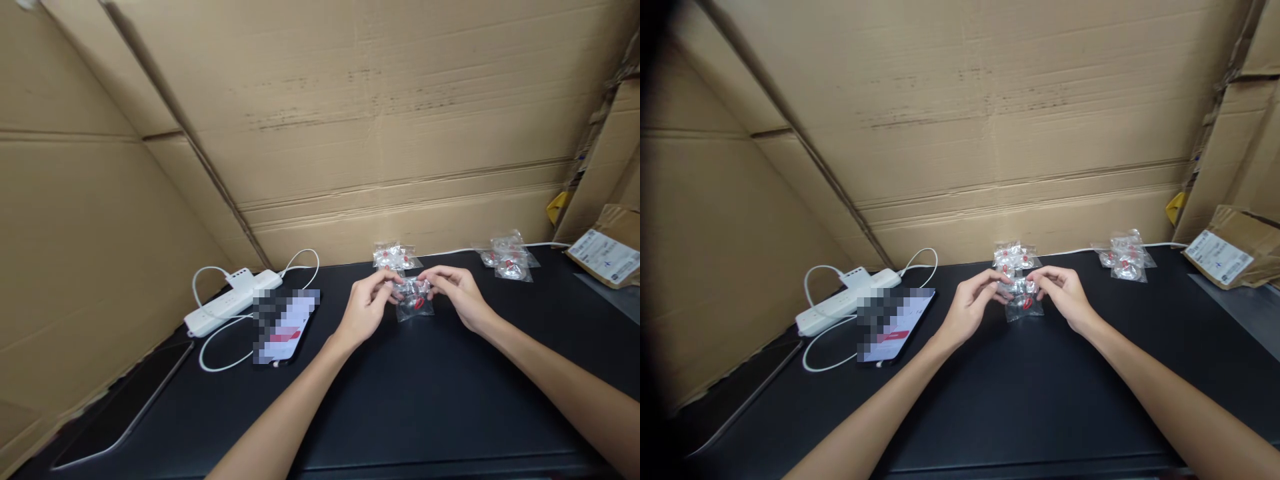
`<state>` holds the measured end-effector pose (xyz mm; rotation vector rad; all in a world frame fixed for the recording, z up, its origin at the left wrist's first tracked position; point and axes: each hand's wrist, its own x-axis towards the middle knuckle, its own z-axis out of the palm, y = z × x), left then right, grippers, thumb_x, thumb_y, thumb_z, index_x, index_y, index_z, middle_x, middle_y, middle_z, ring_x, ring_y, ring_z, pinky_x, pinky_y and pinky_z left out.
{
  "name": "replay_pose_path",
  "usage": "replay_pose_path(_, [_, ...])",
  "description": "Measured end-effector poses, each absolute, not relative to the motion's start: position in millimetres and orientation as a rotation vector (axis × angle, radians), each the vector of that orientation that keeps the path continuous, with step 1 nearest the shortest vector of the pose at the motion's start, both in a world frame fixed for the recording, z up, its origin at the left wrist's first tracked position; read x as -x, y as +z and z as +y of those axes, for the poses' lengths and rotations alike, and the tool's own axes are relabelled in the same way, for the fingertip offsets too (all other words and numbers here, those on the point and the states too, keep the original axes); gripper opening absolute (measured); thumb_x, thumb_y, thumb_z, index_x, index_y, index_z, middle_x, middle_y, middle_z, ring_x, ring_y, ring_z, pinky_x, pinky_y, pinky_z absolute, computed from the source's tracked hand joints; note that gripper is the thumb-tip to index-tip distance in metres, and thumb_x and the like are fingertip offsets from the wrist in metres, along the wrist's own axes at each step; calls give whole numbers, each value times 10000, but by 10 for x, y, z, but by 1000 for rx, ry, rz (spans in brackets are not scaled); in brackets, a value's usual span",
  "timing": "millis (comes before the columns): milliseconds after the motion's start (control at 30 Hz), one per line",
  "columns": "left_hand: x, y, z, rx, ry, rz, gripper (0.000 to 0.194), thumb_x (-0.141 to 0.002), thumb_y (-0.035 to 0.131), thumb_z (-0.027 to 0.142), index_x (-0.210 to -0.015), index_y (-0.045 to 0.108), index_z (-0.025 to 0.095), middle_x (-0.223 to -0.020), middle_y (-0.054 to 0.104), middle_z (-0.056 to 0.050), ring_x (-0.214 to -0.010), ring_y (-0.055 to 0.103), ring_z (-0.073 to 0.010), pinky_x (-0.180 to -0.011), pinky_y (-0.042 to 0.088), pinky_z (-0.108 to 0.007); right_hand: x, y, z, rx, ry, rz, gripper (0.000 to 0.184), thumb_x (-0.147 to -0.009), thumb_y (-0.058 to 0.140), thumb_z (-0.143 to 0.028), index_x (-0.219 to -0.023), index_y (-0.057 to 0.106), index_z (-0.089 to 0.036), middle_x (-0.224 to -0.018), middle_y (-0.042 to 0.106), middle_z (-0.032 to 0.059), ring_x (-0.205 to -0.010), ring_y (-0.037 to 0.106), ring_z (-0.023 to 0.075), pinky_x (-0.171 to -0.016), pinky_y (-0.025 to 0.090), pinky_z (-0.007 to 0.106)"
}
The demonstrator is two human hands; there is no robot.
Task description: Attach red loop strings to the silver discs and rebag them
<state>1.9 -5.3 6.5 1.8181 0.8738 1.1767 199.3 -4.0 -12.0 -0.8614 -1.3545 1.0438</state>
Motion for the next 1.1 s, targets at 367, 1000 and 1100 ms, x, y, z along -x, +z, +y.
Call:
replay_pose_path(367, [-74,38,-83,-1852,1224,987,347,-837,623,319,-1163,594,203,-902,684,-61,-702,655,-166,-646,533,-277,-1975,-201,25,901,1015,-1372,290,-701,766,-366,-872,635,-173,-739,628,10,-605,581,132,-584,505,275])
replay_pose_path(1000, [-60,13,-49,-1946,1058,973,245,-877,550,355,-774,681,175,-706,642,-30,-640,577,-160,-624,451,-260,-1964,-171,-24,922,1067,-1439,281,-716,759,-391,-872,691,-168,-839,694,58,-782,652,178,-761,529,337])
replay_pose_path(1100, [-78,22,-78,-1949,1069,982,214,-859,580,358,-856,699,180,-780,675,-44,-703,603,-176,-665,462,-273,-1951,-166,-37,882,1066,-1484,258,-719,754,-410,-801,693,-173,-781,683,38,-737,643,171,-730,527,329])
